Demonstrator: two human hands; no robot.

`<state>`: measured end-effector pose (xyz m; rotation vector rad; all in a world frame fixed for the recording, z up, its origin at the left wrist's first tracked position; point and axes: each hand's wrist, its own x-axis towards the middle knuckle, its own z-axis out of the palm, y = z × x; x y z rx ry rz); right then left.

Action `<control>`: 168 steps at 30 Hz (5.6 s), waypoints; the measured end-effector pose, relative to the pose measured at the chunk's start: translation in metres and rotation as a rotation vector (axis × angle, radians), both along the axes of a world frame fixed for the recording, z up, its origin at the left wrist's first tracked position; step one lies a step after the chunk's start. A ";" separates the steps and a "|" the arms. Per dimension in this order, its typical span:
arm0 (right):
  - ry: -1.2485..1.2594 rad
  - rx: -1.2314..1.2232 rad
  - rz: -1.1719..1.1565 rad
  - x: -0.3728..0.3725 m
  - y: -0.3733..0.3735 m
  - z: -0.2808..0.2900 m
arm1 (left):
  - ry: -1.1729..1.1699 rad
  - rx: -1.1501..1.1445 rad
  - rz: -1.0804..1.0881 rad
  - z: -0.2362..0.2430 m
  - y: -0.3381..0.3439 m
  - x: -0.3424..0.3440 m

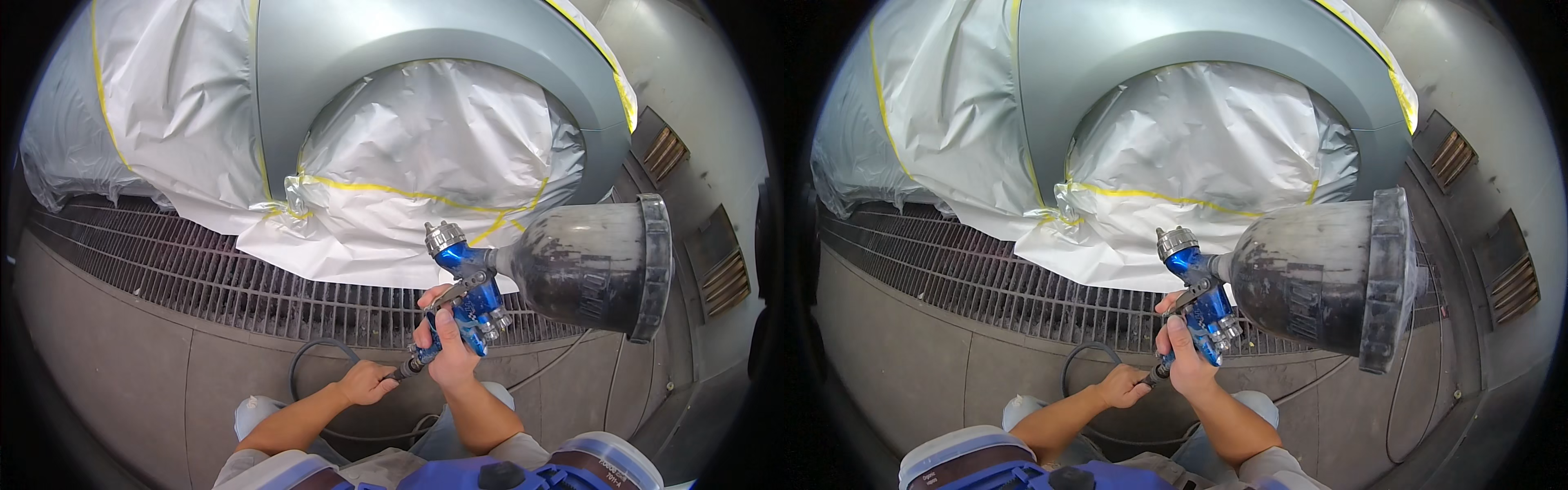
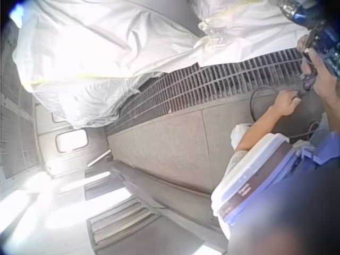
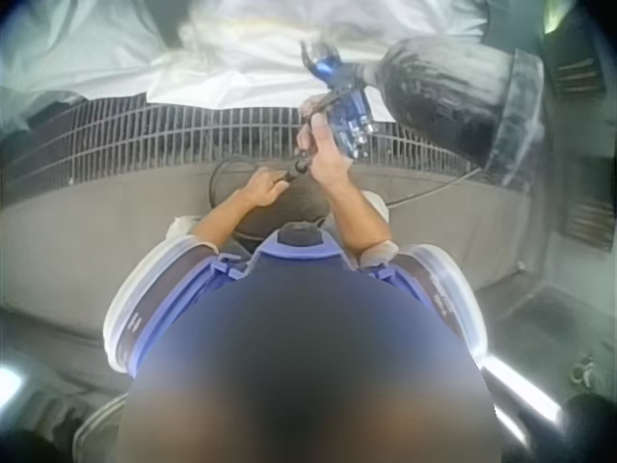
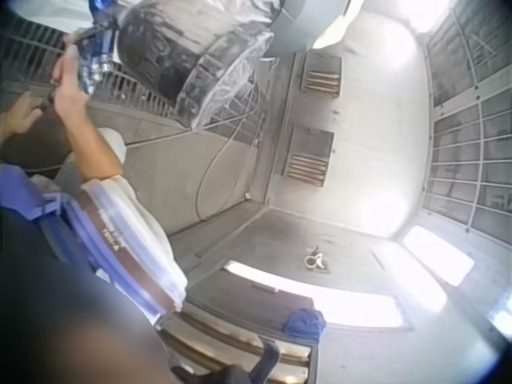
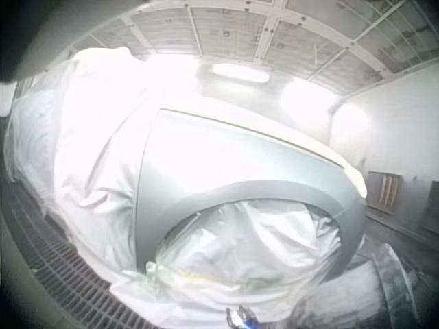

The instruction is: The person uses a blue spray gun to apply paint to a car's rear quarter panel and wheel arch. The vehicle is masked with plastic and tape. The person moves around the vehicle, spraying in overlapping passes and occasionally touching the surface to check coverage.

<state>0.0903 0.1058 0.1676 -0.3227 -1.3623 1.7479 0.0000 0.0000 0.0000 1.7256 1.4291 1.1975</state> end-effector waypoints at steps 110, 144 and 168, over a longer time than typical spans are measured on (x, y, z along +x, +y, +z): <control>-0.055 -0.319 0.031 -0.040 -0.013 0.107 | -0.335 -0.270 -0.032 0.125 -0.055 -0.017; -0.025 -0.123 0.040 -0.039 0.039 0.078 | -0.846 -0.206 -0.097 0.169 0.050 -0.052; -0.012 -0.064 -0.035 -0.067 0.036 0.071 | -0.513 -0.100 0.057 0.162 0.054 -0.075</control>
